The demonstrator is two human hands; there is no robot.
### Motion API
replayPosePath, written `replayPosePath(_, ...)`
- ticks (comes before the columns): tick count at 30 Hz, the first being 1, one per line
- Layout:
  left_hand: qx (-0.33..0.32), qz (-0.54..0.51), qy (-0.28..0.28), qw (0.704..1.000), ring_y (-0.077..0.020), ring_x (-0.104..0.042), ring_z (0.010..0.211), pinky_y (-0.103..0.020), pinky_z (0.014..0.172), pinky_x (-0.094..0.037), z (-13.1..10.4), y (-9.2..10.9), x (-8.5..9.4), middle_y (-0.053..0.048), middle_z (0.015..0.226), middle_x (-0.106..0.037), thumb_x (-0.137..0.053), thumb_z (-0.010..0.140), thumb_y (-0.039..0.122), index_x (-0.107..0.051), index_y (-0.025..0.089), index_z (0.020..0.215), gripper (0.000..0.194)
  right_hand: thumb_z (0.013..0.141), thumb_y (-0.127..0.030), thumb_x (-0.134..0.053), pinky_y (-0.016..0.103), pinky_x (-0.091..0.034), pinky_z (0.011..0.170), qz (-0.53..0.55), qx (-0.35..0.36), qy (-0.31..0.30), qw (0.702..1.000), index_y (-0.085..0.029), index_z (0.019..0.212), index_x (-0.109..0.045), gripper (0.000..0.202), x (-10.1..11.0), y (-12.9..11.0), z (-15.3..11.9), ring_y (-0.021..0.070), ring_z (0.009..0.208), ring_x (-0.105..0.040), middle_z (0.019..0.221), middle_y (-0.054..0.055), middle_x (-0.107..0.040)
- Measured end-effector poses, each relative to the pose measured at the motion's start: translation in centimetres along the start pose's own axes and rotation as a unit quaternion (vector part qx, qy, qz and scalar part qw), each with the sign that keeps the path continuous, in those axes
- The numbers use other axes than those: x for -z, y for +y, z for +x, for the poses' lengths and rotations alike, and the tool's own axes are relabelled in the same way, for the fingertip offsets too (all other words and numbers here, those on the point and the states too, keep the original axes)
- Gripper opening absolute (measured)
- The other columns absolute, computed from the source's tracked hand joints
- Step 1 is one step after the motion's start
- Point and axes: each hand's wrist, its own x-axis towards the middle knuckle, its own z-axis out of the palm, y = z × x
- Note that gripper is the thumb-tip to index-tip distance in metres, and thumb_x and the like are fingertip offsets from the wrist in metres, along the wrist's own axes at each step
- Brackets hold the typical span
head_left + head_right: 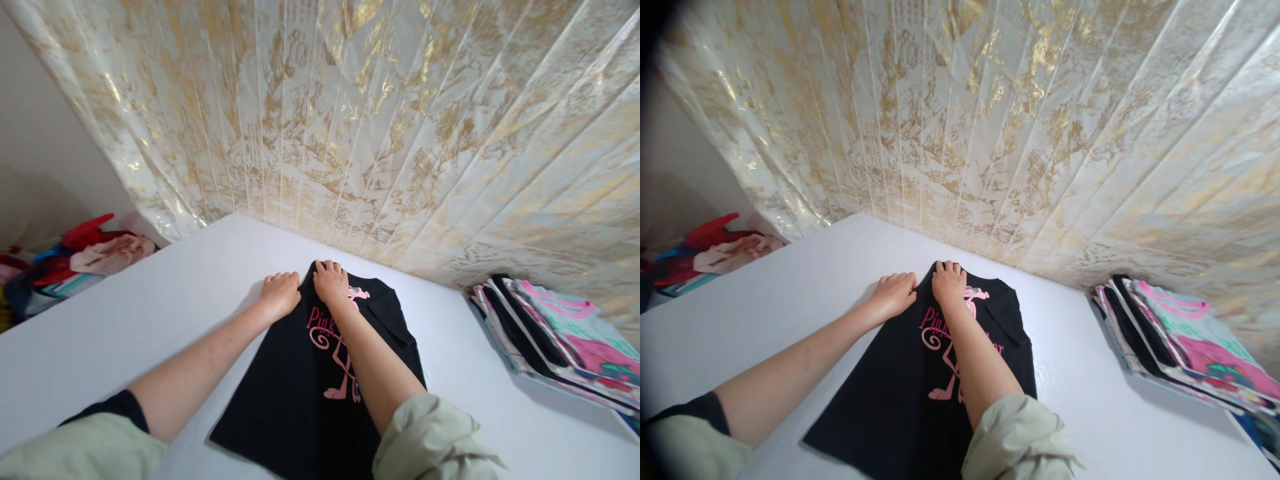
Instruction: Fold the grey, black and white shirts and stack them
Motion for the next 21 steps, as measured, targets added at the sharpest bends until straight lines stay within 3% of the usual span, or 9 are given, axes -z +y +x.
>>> replayPosePath(3, 0.0, -0.004, 0.01, 1.0, -0.0291, -0.057, 0.108, -0.043, 0.091, -0.04, 0.0, 0.0, 0.0, -0.013, 0.112, -0.065, -0.05, 0.084, 0.02, -0.059, 0.018, 0.103, 0.022, 0.094, -0.03, -0.044, 0.043, -0.039, 0.093, 0.046, 0.005, 0.003, 0.999, -0.026, 0.134, -0.051, 0.04, -0.4, 0.7, 0.7, 0.0285, 0.116, -0.048, 0.131, 0.012, -0.055)
replayPosePath(7, 0.003, -0.024, 0.1, 0.995, -0.0278, -0.057, 0.108, -0.042, 0.094, -0.041, 0.2, 0.0, 0.3, -0.013, 0.11, -0.064, -0.041, 0.087, 0.014, -0.061, 0.017, 0.105, 0.027, 0.092, -0.022, -0.041, 0.037, -0.041, 0.097, 0.205, -0.001, -0.003, 0.979, -0.015, 0.136, -0.05, 0.045, 0.2, 3.9, 1.8, 0.0228, 0.113, -0.055, 0.125, 0.015, -0.059)
replayPosePath(11, -0.104, -0.071, 0.155, 0.98, -0.0216, -0.053, 0.119, -0.034, 0.104, -0.036, 0.6, 0.2, -0.3, -0.011, 0.125, -0.061, -0.033, 0.091, 0.012, -0.059, 0.016, 0.12, 0.038, 0.092, -0.023, -0.034, 0.034, -0.04, 0.102, 0.263, -0.003, 0.074, 0.962, -0.014, 0.128, -0.057, 0.043, 2.4, 9.5, 0.6, 0.0191, 0.115, -0.055, 0.123, 0.013, -0.06)
replayPosePath(14, -0.172, -0.063, 0.096, 0.978, -0.0228, -0.039, 0.137, -0.037, 0.115, -0.024, 0.6, 0.4, -2.0, -0.013, 0.148, -0.045, -0.035, 0.096, 0.031, -0.045, 0.013, 0.139, 0.048, 0.092, -0.027, -0.037, 0.036, -0.042, 0.1, 0.259, -0.011, 0.108, 0.96, -0.014, 0.123, -0.061, 0.042, 4.1, 14.2, -2.1, 0.0211, 0.11, -0.058, 0.116, 0.012, -0.063)
replayPosePath(17, -0.169, -0.033, 0.01, 0.985, -0.0264, -0.026, 0.144, -0.043, 0.117, -0.016, 0.6, 0.3, -3.6, -0.013, 0.157, -0.029, -0.038, 0.093, 0.053, -0.035, 0.014, 0.147, 0.067, 0.09, -0.027, -0.038, 0.039, -0.043, 0.099, 0.22, -0.059, 0.121, 0.966, -0.013, 0.122, -0.062, 0.042, 5.0, 18.0, -5.3, 0.024, 0.11, -0.058, 0.117, 0.015, -0.063)
replayPosePath(21, -0.158, -0.018, -0.007, 0.987, -0.0274, -0.021, 0.146, -0.045, 0.118, -0.014, 0.7, 0.3, -4.3, -0.012, 0.159, -0.022, -0.036, 0.091, 0.059, -0.032, 0.015, 0.149, 0.073, 0.09, -0.024, -0.037, 0.041, -0.043, 0.101, 0.157, -0.093, 0.118, 0.976, -0.014, 0.125, -0.06, 0.043, 4.3, 19.7, -8.6, 0.0252, 0.116, -0.056, 0.122, 0.016, -0.061)
